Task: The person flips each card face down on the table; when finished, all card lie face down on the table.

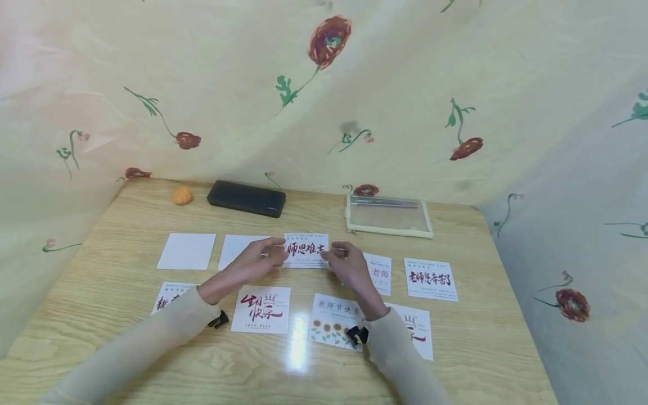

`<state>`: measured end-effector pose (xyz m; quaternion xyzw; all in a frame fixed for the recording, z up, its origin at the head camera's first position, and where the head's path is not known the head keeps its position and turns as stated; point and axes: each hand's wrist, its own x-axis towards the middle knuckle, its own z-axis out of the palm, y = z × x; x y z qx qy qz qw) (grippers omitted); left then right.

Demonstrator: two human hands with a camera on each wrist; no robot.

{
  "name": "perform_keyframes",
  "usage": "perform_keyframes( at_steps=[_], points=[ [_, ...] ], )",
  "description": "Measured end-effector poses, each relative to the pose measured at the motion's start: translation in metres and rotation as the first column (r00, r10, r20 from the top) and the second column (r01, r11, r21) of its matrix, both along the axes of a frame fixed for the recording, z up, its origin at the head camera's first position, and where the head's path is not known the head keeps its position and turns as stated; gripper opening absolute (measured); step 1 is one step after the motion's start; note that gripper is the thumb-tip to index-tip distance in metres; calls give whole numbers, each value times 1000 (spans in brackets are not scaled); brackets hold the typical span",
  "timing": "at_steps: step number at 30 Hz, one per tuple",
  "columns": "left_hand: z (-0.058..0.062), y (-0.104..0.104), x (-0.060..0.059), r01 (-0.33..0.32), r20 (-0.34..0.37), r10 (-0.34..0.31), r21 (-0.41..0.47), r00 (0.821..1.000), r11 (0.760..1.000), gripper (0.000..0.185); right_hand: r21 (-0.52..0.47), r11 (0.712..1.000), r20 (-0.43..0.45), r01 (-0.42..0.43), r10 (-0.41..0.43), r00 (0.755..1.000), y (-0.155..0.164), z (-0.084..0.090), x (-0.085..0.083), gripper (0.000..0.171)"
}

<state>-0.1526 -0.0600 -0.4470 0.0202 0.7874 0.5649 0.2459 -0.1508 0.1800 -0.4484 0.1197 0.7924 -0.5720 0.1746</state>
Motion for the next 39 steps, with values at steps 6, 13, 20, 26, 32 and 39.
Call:
perform_keyframes(
  at_steps=[6, 13, 20, 26, 32, 39],
  points=[
    [-1, -1, 1, -8, -17, 8, 10, 1000, 1000, 60, -56, 998, -17, 32, -33, 999, -4, -2, 2, 57],
    [-2, 0, 3, 0, -52, -2, -25, 999, 1000, 60, -34, 999, -28, 37, -37, 999, -7, 0, 3, 56],
    [-4, 0, 5, 6, -51, -8, -29, 999, 1000, 60, -29, 998, 11, 61, -60, 998, -5, 1, 2, 57],
    [-6, 0, 5, 39, -78, -43, -57, 996, 998, 59, -46, 998, 8, 53, -53, 999, 3, 4, -1, 55],
    [-4, 2, 3, 81, -112, -90, -86, 990, 993, 59, -85, 995, -26, 58, -60, 998, 9, 6, -6, 42],
    [-4, 6, 3, 110, -124, -120, -81, 985, 991, 64, -150, 989, -64, 12, -22, 998, 8, 0, -9, 36]
  ],
)
